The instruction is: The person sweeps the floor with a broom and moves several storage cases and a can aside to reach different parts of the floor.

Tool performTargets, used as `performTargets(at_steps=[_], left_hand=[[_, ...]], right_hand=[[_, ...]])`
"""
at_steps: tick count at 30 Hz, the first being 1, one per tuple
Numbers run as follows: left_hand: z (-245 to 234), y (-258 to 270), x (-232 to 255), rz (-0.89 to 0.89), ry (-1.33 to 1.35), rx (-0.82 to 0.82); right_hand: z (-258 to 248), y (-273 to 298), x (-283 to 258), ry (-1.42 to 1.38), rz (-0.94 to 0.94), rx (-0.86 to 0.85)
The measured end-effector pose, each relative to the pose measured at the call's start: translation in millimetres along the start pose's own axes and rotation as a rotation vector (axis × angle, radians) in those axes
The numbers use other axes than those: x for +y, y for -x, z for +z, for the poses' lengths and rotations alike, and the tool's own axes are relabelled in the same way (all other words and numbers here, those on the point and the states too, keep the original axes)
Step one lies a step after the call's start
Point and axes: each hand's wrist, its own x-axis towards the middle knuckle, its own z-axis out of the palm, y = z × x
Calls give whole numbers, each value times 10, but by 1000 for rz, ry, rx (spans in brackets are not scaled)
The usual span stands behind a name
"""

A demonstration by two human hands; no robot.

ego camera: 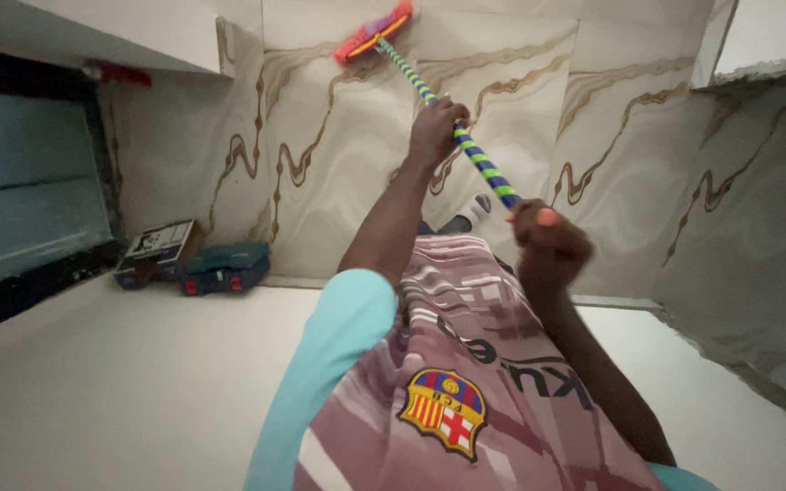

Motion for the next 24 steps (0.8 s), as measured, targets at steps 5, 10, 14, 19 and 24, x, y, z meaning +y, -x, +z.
performTargets(at_steps=[5,10,14,19,24], left_hand=[[-213,-88,930,115,224,229],[-58,145,1539,102,293,56],[210,395,1343,45,252,-200],[474,438,467,-163,174,-312],[272,419,-224,-103,56,-131]], right_hand=[[-403,-192,-1111,300,72,-173],[-266,-499,-1849,335,30,-302],[-154,-471,-1622,756,40,-325],[-298,-245,-720,379,121,-165],[-207,-159,-163,389,203,-264]])
